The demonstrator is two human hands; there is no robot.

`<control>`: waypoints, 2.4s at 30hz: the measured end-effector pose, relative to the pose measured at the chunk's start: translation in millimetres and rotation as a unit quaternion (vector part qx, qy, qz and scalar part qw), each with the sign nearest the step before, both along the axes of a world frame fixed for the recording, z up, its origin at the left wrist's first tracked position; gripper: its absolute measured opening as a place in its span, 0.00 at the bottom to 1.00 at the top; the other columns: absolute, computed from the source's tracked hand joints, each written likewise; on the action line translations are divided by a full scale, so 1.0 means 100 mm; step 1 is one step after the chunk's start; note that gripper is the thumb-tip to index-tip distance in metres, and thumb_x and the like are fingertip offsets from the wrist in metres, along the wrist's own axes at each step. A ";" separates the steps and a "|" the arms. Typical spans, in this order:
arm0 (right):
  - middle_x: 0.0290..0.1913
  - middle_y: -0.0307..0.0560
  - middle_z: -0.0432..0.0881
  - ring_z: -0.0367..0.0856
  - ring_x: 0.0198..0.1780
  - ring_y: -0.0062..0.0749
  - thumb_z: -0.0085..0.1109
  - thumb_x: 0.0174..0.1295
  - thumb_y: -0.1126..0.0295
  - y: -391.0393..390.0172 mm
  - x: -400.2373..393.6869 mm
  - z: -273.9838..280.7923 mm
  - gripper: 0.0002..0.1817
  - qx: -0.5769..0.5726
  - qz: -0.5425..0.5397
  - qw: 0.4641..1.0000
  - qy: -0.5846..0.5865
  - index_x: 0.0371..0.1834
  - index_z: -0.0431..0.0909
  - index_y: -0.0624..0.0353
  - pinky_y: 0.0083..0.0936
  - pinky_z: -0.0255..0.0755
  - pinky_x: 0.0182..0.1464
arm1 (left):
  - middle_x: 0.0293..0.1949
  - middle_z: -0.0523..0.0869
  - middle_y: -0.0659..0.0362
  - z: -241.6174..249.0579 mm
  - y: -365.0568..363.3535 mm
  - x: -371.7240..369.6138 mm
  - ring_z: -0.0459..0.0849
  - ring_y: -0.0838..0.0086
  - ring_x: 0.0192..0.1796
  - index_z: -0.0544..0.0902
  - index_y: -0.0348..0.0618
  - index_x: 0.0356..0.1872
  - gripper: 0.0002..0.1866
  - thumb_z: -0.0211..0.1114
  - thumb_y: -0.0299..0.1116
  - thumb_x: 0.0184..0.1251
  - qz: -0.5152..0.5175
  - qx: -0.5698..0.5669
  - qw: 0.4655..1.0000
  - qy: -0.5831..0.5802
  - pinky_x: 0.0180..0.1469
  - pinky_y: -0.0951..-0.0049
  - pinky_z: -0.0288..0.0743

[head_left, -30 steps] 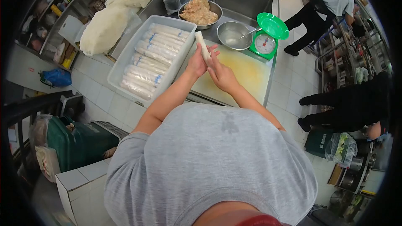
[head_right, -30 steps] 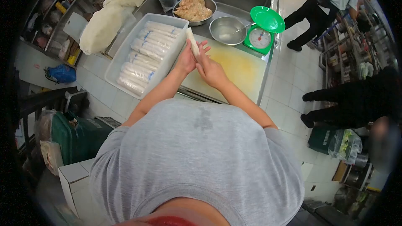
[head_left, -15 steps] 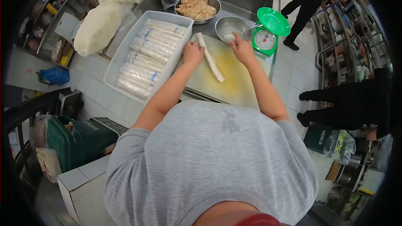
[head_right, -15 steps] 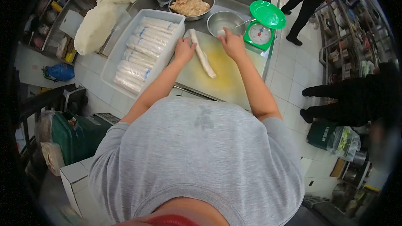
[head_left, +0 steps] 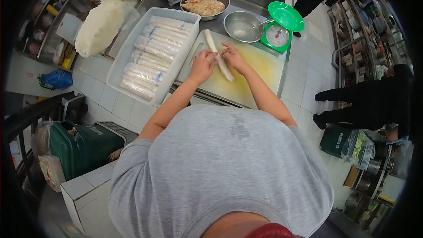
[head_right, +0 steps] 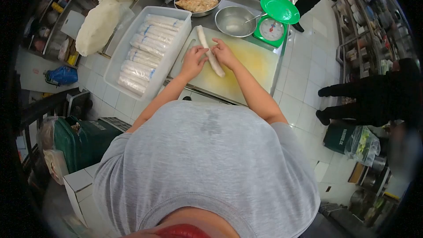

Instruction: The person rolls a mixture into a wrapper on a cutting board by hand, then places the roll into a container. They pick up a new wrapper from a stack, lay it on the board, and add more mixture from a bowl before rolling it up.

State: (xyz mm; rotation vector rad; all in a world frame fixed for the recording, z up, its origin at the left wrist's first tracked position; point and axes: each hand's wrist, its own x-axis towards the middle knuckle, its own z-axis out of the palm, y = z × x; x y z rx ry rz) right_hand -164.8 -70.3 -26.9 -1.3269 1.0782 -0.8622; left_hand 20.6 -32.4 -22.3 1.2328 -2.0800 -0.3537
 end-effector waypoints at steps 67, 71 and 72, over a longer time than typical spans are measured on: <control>0.47 0.61 0.77 0.77 0.49 0.52 0.53 0.55 0.72 0.33 0.71 0.21 0.28 -0.383 -0.119 0.781 0.480 0.61 0.65 0.70 0.42 0.74 0.47 | 0.50 0.84 0.53 -0.13 -0.11 0.29 0.79 0.56 0.53 0.72 0.40 0.57 0.24 0.51 0.17 0.57 -0.040 0.014 0.991 0.124 0.57 0.59 0.67; 0.48 0.59 0.77 0.77 0.50 0.51 0.55 0.56 0.71 0.26 0.73 0.17 0.27 -0.246 -0.110 0.817 0.509 0.61 0.68 0.69 0.41 0.74 0.48 | 0.51 0.83 0.51 -0.13 -0.08 0.32 0.81 0.59 0.53 0.68 0.39 0.61 0.25 0.51 0.18 0.60 -0.035 -0.024 0.994 0.103 0.56 0.61 0.68; 0.48 0.58 0.77 0.78 0.49 0.51 0.55 0.56 0.71 0.25 0.69 0.21 0.27 -0.218 -0.115 0.827 0.506 0.60 0.69 0.68 0.41 0.75 0.48 | 0.50 0.84 0.51 -0.12 -0.06 0.29 0.81 0.60 0.53 0.67 0.38 0.61 0.23 0.52 0.20 0.62 -0.019 0.008 0.986 0.167 0.55 0.63 0.70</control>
